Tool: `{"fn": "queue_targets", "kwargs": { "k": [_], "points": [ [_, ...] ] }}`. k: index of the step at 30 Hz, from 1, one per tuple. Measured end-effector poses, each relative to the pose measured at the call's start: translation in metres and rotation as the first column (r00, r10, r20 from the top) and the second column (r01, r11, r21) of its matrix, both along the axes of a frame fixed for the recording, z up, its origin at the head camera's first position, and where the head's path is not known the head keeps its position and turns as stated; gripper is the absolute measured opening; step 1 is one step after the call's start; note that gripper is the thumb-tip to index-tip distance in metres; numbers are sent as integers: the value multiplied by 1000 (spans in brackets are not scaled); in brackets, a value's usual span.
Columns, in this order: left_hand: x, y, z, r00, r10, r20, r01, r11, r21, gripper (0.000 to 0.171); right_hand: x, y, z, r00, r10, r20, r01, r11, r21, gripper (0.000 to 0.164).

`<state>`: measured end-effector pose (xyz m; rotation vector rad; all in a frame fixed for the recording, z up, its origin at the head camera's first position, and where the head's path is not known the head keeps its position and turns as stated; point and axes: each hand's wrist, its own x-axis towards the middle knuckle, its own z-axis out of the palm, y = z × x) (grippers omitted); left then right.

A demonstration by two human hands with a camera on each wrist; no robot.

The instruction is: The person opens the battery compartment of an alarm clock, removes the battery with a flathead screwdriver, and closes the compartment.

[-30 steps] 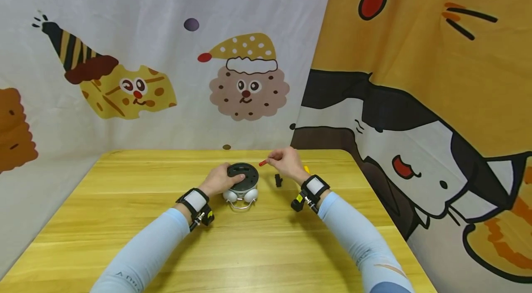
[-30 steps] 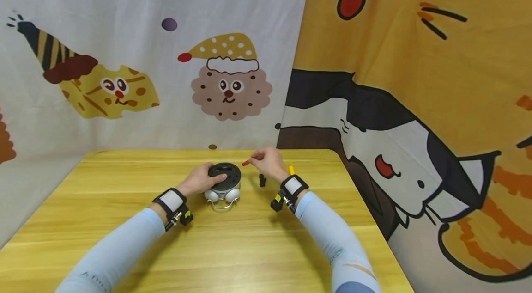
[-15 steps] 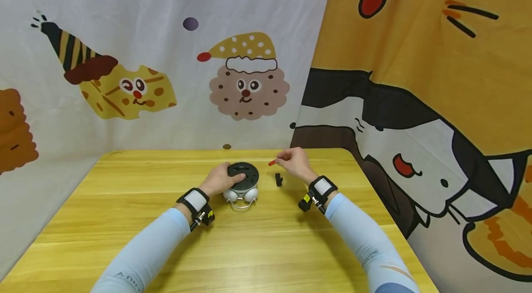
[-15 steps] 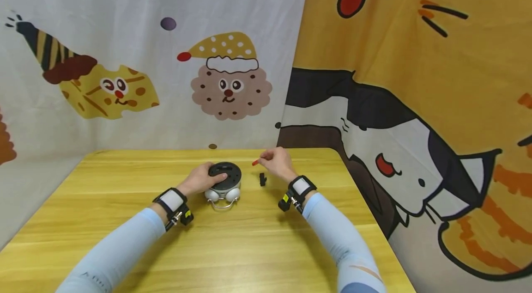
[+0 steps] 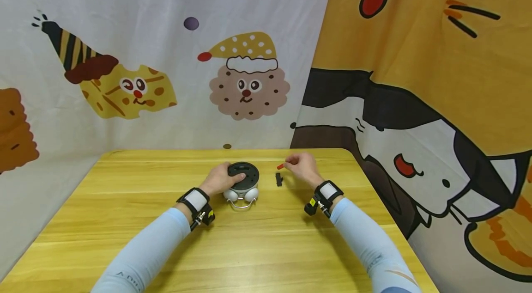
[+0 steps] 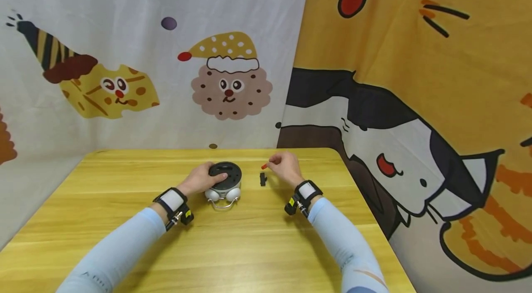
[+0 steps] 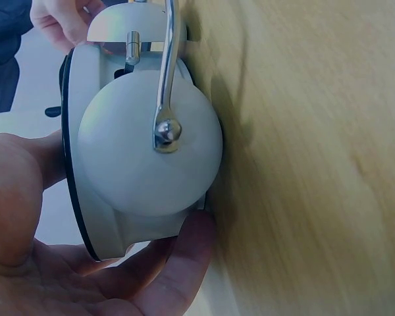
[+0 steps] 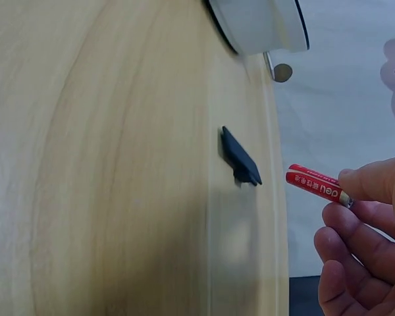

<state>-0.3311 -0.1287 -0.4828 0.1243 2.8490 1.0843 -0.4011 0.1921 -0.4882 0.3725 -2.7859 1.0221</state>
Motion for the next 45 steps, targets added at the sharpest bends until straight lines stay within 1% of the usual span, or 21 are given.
{"fn": "queue_targets", "kwargs": {
  "k": [10, 14, 20, 26, 33, 37, 45],
  "points": [
    [0, 1, 0, 1000, 3, 6, -3, 1000, 15, 78, 1, 9, -7, 998, -56, -12, 56, 998, 28, 16],
    [-1, 1, -1, 1000, 6, 8, -6, 1000, 13, 79, 3, 12, -9, 998, -65, -20, 65, 997, 42, 15],
    [-2, 1, -3, 1000, 5, 14, -5, 1000, 16, 80, 4, 19, -13, 996, -58, -68, 63, 994, 85, 15],
    [-2, 0, -3, 1000, 4, 16, -4, 1000, 17, 81, 4, 24, -14, 996, -63, -59, 69, 993, 96, 18],
    [-3, 0, -3, 1000, 6, 19, -6, 1000, 15, 81, 6, 26, -13, 995, -79, -55, 85, 989, 122, 11],
    [-3, 0, -3, 1000, 6, 20, -6, 1000, 17, 80, 7, 27, -14, 994, -91, -56, 99, 982, 162, 11],
    [-2, 0, -4, 1000, 0, 6, 0, 1000, 25, 79, 9, 27, -15, 992, -126, -3, 124, 969, 213, 14]
  ]
}}
